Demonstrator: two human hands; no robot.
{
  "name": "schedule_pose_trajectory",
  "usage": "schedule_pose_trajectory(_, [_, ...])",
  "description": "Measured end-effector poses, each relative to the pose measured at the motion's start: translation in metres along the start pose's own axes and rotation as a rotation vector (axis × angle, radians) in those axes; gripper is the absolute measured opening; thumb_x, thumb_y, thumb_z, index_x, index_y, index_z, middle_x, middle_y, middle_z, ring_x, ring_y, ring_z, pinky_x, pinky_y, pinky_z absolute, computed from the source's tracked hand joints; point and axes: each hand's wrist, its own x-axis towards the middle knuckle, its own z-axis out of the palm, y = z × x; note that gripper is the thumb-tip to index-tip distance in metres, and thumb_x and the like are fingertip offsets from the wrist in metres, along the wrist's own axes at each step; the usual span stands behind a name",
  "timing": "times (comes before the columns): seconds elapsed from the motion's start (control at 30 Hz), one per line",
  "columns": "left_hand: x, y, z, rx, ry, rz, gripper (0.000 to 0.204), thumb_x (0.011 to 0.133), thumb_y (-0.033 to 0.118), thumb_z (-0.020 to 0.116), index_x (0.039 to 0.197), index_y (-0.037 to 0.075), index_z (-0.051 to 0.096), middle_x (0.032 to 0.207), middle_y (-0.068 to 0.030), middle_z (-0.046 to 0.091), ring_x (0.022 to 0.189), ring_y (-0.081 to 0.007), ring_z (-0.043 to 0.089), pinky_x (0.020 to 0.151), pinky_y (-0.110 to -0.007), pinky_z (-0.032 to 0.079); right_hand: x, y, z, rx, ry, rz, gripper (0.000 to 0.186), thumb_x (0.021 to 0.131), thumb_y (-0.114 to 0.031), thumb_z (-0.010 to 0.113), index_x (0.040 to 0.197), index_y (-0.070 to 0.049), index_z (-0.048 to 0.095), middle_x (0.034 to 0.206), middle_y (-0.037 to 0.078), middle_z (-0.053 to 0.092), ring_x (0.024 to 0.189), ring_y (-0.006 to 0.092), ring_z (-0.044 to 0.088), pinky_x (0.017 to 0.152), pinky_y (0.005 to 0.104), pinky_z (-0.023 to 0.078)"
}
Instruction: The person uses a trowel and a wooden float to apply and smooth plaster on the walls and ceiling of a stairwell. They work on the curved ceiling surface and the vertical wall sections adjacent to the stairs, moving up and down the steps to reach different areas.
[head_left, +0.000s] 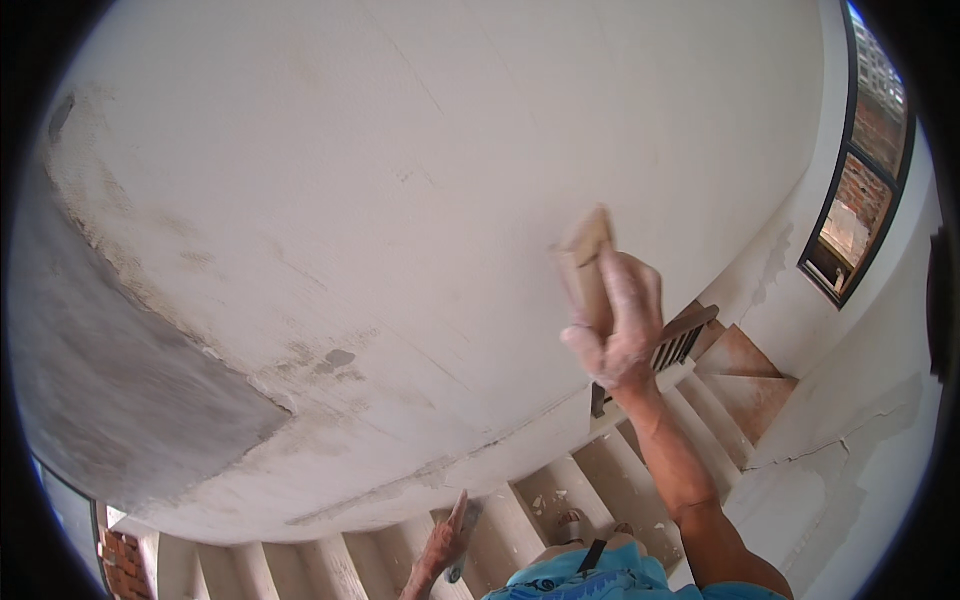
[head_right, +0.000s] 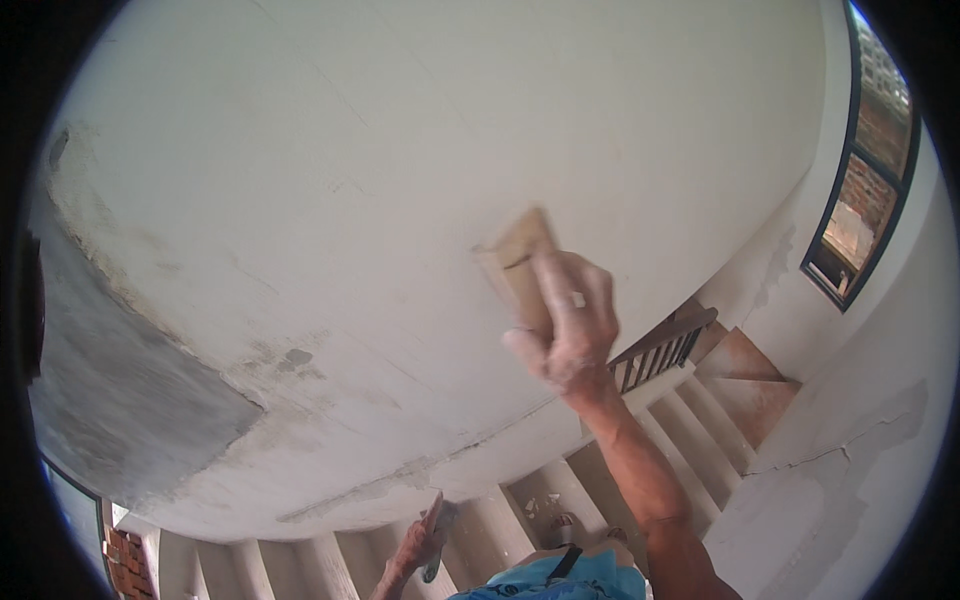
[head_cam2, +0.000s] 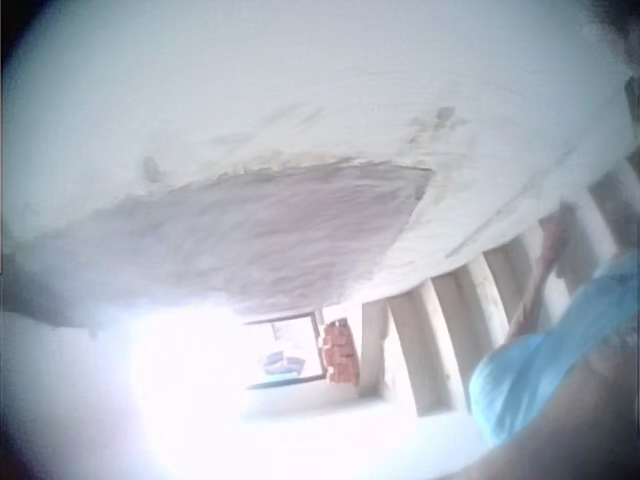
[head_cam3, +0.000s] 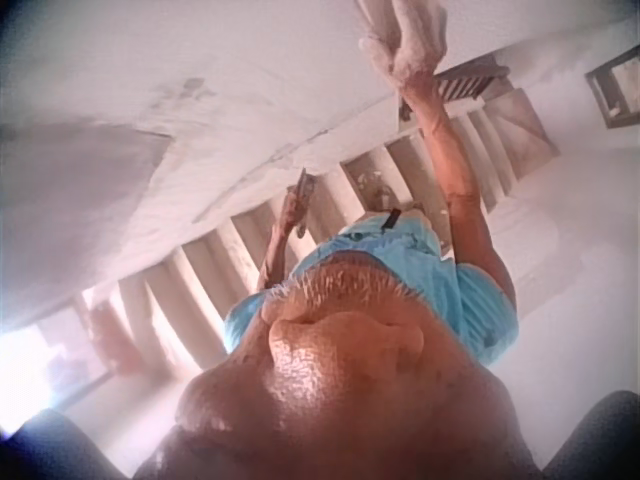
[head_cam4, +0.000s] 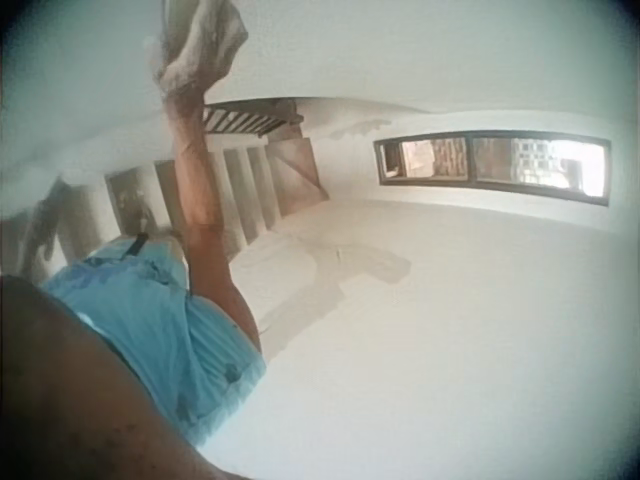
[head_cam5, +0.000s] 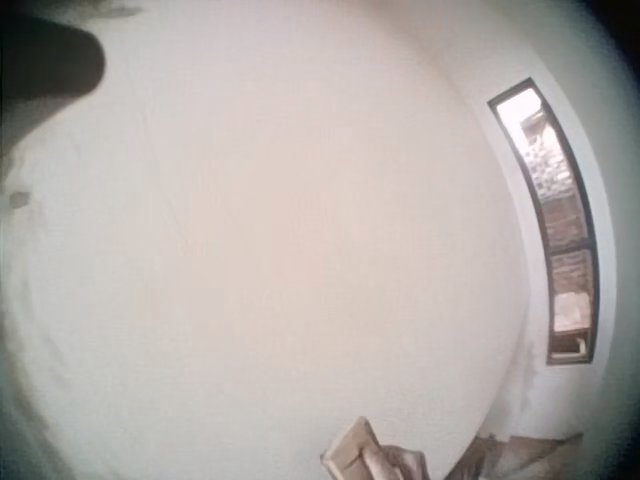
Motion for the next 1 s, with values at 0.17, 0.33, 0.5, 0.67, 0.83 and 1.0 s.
schedule_pose_trajectory(0.17, [-0.003,-0.092,0.064,0.029,0.21,-0.003,0.069,0.089,0.012,0.059,0.151,0.008,0.031,0.092,-0.031,0.068,0.081,-0.0451,0.068,0.072,-0.052,0.054,0.032,-0.047,0.054,0.003,-0.043,-0.357,0.055,0.084,-0.033,0.07,0.136,-0.019,0.06,0.119,0.014,0.055,0.103,0.0253,0.055,0.087,0.0406,0.053])
schedule_pose_trajectory(0.33, [-0.017,-0.139,0.106,-0.063,0.266,-0.227,0.061,0.088,0.012,0.061,0.145,0.006,0.043,0.091,-0.0264,0.07,0.078,-0.0386,0.07,0.07,-0.047,0.055,0.05,-0.046,0.088,-0.183,0.051,-0.56,0.059,0.083,-0.022,0.071,0.14,-0.032,0.057,0.114,0.011,0.057,0.099,0.022,0.056,0.085,0.0421,0.054])
schedule_pose_trajectory(0.5, [-0.029,-0.172,0.115,-0.216,0.181,-0.396,0.057,0.087,0.013,0.062,0.142,0.005,0.047,0.092,-0.0233,0.071,0.078,-0.0347,0.07,0.07,-0.044,0.056,0.122,0.025,0.056,-0.307,0.145,-0.419,0.069,0.073,-0.032,0.074,0.138,-0.015,0.061,0.117,0.013,0.056,0.102,0.028,0.051,0.091,0.0444,0.042])
schedule_pose_trajectory(0.67, [-0.044,-0.201,0.11,-0.324,0.081,-0.489,0.053,0.087,0.013,0.064,0.138,0.004,0.052,0.094,-0.0202,0.071,0.079,-0.0307,0.071,0.069,-0.041,0.057,0.127,0.034,0.057,-0.321,0.223,-0.278,0.06,0.074,-0.022,0.069,0.133,-0.013,0.066,0.119,0.016,0.054,0.102,0.0309,0.05,0.093,0.0441,0.042])
schedule_pose_trajectory(0.83, [-0.065,-0.231,0.113,-0.379,0.029,-0.509,0.05,0.086,0.014,0.065,0.134,0.004,0.056,0.096,-0.0171,0.072,0.079,-0.0267,0.072,0.069,-0.039,0.058,0.076,-0.023,0.088,-0.238,0.071,-0.605,0.048,0.086,-0.043,0.065,0.128,-0.02,0.07,0.122,0.017,0.053,0.109,0.0326,0.049,0.096,0.0467,0.042])
schedule_pose_trajectory(1.0, [-0.057,-0.247,0.125,-0.595,0.15,-0.495,0.039,0.085,0.012,0.065,0.122,0.002,0.064,0.094,-0.0134,0.072,0.079,-0.0207,0.071,0.068,-0.035,0.057,0.162,-0.034,0.084,-0.304,0.14,-0.546,0.056,0.078,-0.045,0.071,0.129,-0.02,0.07,0.123,0.013,0.055,0.104,0.0288,0.049,0.094,0.042,0.04])
